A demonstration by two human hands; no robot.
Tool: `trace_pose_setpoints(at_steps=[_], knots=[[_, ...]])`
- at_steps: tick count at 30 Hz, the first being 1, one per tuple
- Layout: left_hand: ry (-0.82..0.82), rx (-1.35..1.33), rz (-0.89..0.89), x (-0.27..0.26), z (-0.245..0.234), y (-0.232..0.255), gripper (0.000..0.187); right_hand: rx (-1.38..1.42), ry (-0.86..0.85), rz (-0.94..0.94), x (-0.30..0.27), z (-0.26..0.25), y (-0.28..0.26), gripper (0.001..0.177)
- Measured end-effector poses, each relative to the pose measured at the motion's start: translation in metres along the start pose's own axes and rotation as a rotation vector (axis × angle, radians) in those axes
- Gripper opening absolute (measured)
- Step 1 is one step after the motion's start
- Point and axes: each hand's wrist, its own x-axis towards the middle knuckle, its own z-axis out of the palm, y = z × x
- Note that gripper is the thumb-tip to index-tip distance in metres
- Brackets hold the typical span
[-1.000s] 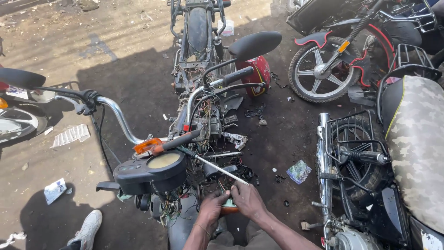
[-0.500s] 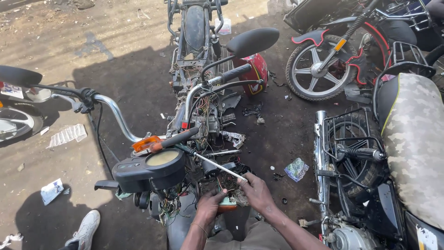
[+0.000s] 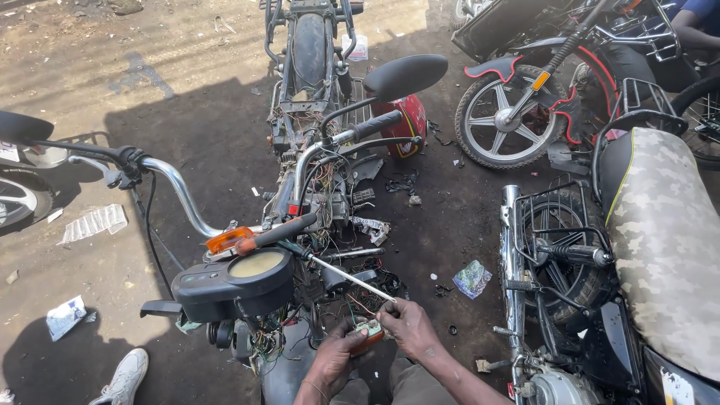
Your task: The person repairs the electrical wiring on a motorcycle's handlebar area. They use pliers to strip wires and a screwdriver to tighten connections on an orange electrical component, likely a switch or connector.
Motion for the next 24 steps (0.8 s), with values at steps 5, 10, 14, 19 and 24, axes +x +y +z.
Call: trace_pose_setpoints(at_steps=[5,10,14,19,24], knots=[[-0.027,-0.152,0.195,0.018,-0.007,-0.011,0.033,-0.064,0.030,-0.020,-0.007,0.003,-0.011,0.012],[0.028,-0.117,0.262,0.007,0.007,-0.006,0.036,-0.193,0.062,-0.135,-0.019,0.001,-0.024,0.015],[0.062,-0.079,0.232,-0.012,0.018,0.006,0.036,-0.317,0.105,-0.328,-0.021,0.001,-0.021,0.016],[0.067,-0.093,0.167,-0.025,0.031,0.020,0.018,-0.455,0.135,-0.559,-0.014,0.002,-0.007,0.013],[0.226,-0.112,0.075,-0.026,0.042,0.035,0.033,-0.551,-0.080,-0.387,-0.011,-0.003,-0.020,0.011]])
